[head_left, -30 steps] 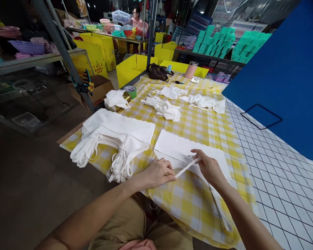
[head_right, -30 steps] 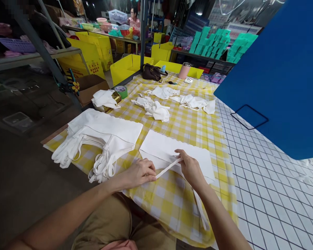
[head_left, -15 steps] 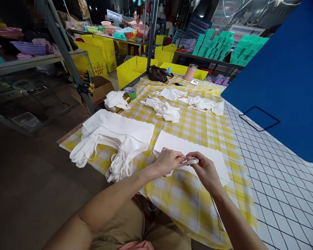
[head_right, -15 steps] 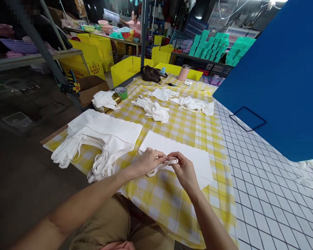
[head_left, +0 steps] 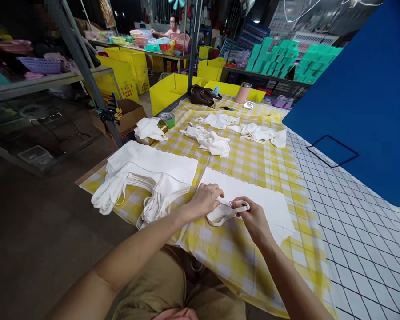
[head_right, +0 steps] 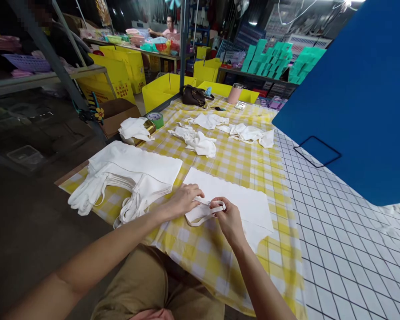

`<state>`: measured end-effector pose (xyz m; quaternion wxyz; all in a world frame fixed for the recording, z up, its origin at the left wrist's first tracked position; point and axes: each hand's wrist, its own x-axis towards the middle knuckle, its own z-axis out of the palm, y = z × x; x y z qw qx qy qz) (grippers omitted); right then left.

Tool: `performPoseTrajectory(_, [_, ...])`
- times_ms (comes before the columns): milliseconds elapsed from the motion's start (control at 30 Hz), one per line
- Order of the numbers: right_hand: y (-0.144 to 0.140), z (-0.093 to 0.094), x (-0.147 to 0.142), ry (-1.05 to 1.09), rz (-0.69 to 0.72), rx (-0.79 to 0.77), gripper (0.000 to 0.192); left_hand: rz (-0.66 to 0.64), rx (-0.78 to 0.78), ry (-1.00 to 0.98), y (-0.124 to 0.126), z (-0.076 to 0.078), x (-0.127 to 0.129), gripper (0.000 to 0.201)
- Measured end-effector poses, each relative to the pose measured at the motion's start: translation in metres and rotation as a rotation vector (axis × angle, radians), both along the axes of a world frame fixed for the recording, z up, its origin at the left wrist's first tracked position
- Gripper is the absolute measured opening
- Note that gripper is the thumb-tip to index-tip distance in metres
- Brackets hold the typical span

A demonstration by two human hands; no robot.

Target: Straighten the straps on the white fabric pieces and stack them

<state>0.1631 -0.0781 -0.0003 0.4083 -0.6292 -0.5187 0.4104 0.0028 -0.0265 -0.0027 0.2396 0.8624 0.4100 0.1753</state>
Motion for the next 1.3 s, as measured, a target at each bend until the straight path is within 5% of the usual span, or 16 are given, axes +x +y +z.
performPoseTrajectory(167, [0.010,-0.014,-0.003,0.057,-0.032,-0.064,0.020,-0.180,0.201,0.223,0.010,-0.006,-0.001,0.013])
performPoseTrajectory(400, [0.016,-0.021,-0.003,0.003,-0.062,-0.072,0.022,-0.239,0.315,0.314,0.020,-0.014,0.011,0.017])
performPoseTrajectory(767, [0.023,-0.027,-0.007,-0.063,-0.113,0.088,0.022,-0.037,0.083,0.127,0.027,-0.030,0.017,0.017])
performPoseTrajectory(1300, [0.029,-0.032,-0.005,-0.339,-0.037,0.248,0.016,-0.019,-0.001,0.149,0.030,-0.025,0.021,0.018])
